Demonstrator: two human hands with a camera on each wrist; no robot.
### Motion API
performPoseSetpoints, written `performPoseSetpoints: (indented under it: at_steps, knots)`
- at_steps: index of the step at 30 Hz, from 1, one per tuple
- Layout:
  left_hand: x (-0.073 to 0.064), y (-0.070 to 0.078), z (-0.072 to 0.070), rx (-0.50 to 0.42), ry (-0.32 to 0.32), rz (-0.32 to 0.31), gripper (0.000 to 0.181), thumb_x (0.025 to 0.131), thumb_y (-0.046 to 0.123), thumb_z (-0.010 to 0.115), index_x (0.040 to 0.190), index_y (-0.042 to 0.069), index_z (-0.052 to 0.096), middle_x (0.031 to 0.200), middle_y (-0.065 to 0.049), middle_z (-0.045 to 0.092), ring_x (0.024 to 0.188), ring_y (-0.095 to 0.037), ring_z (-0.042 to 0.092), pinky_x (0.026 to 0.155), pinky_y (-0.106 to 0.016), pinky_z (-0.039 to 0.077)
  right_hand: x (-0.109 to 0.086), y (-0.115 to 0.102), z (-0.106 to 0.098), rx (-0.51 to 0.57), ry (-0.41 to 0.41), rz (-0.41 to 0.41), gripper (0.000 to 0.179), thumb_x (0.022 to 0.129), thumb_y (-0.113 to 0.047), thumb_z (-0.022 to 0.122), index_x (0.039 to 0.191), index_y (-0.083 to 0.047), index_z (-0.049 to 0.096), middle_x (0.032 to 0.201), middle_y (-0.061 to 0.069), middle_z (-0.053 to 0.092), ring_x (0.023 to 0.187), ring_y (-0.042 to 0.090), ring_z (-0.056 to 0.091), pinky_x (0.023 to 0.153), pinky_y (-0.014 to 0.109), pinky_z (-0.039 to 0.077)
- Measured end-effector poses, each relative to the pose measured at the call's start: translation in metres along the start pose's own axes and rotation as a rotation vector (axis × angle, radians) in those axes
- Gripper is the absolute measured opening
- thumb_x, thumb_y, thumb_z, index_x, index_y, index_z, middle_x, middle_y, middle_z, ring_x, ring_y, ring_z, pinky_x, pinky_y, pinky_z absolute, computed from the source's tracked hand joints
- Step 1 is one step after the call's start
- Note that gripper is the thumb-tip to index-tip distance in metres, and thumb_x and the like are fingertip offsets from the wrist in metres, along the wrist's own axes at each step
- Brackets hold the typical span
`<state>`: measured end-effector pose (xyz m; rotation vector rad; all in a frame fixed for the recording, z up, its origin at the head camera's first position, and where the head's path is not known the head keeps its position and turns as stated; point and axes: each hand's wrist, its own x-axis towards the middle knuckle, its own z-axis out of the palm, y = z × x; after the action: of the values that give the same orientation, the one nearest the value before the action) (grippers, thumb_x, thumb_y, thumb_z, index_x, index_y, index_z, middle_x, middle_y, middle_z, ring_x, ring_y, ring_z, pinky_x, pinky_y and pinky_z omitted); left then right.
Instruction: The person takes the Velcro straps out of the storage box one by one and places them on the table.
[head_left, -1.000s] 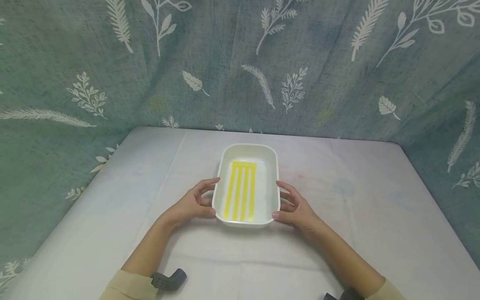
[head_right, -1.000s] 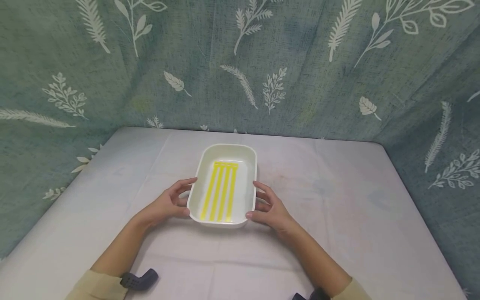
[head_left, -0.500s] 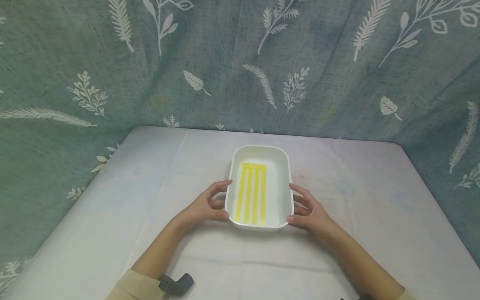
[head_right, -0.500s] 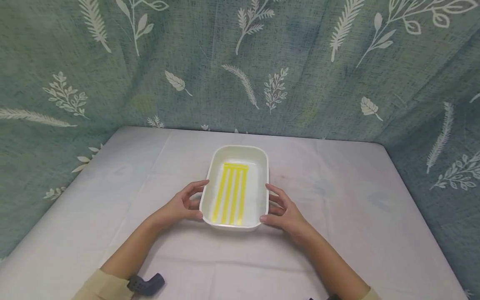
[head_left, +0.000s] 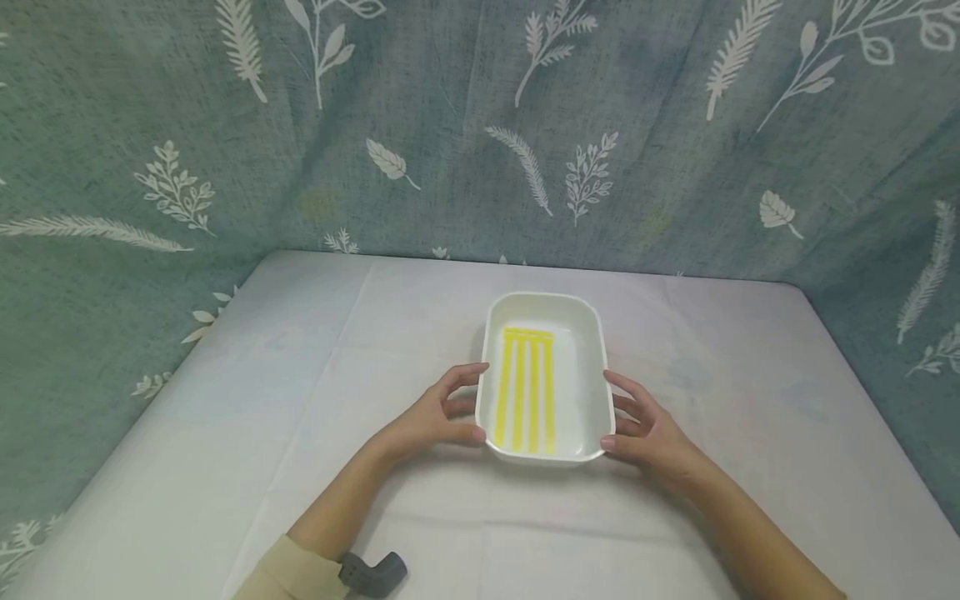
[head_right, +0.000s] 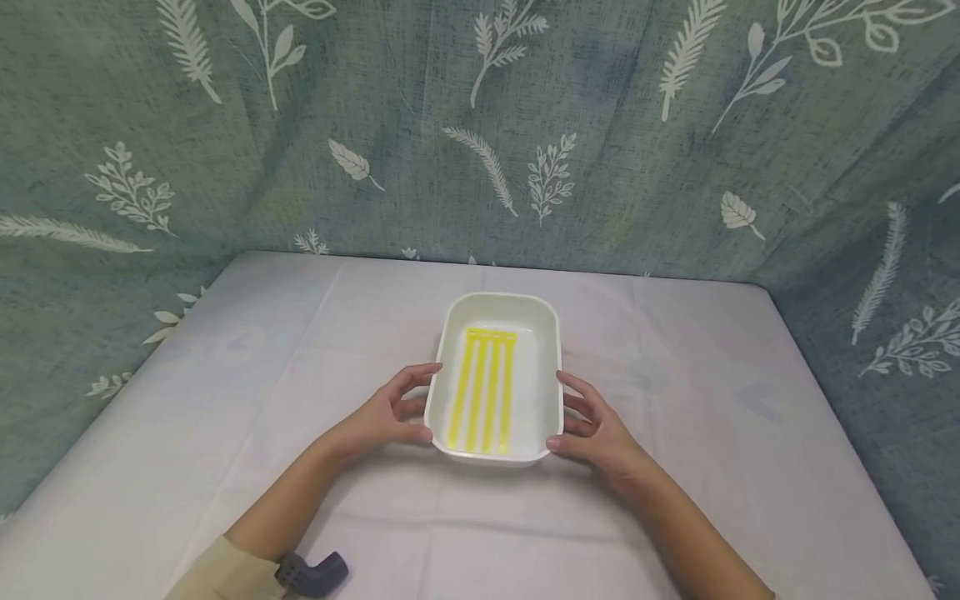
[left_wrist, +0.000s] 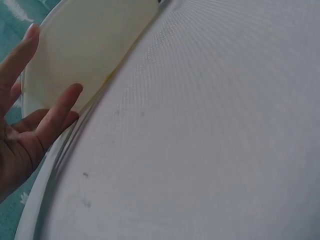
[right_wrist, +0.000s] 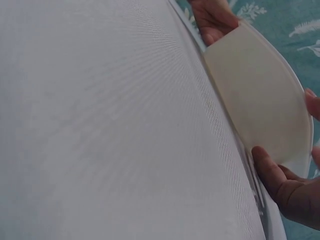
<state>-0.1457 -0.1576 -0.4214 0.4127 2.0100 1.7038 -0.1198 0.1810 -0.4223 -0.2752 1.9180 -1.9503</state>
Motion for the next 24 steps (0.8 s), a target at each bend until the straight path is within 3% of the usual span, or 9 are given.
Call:
performPoseSetpoints:
  at_steps: [10, 16, 24]
  knots:
    - [0.010, 0.001, 0.013, 0.023, -0.003, -0.030, 0.092, 0.068, 0.018, 0.085, 0.141, 0.038, 0.033, 0.146, -0.001, 0.033, 0.127, -0.025, 0.048, 0.099, -0.043, 0.046, -0.015, 0.000, -0.009, -0.035, 0.019, 0.019, 0.087, 0.080, -0.002, 0.070, 0.150, -0.017, 0.020, 0.146, 0.030, 0.026, 0.114, 0.019, 0.057, 0.085, 0.032, 0.054]
    - [0.019, 0.003, 0.017, 0.003, -0.022, -0.007, 0.091, 0.068, 0.019, 0.086, 0.140, 0.036, 0.034, 0.144, -0.003, 0.034, 0.125, -0.025, 0.050, 0.098, -0.041, 0.046, -0.018, -0.001, -0.017, -0.062, 0.037, 0.018, 0.087, 0.079, -0.002, 0.070, 0.149, -0.019, 0.021, 0.144, 0.028, 0.029, 0.109, 0.013, 0.059, 0.084, 0.030, 0.053]
    - [0.029, 0.009, 0.022, 0.001, -0.025, -0.026, 0.091, 0.065, 0.018, 0.088, 0.138, 0.036, 0.037, 0.142, -0.002, 0.035, 0.122, -0.023, 0.053, 0.097, -0.039, 0.047, -0.018, -0.003, -0.033, -0.093, 0.024, 0.027, 0.087, 0.079, -0.004, 0.071, 0.148, -0.019, 0.021, 0.145, 0.028, 0.028, 0.109, 0.017, 0.060, 0.084, 0.031, 0.054]
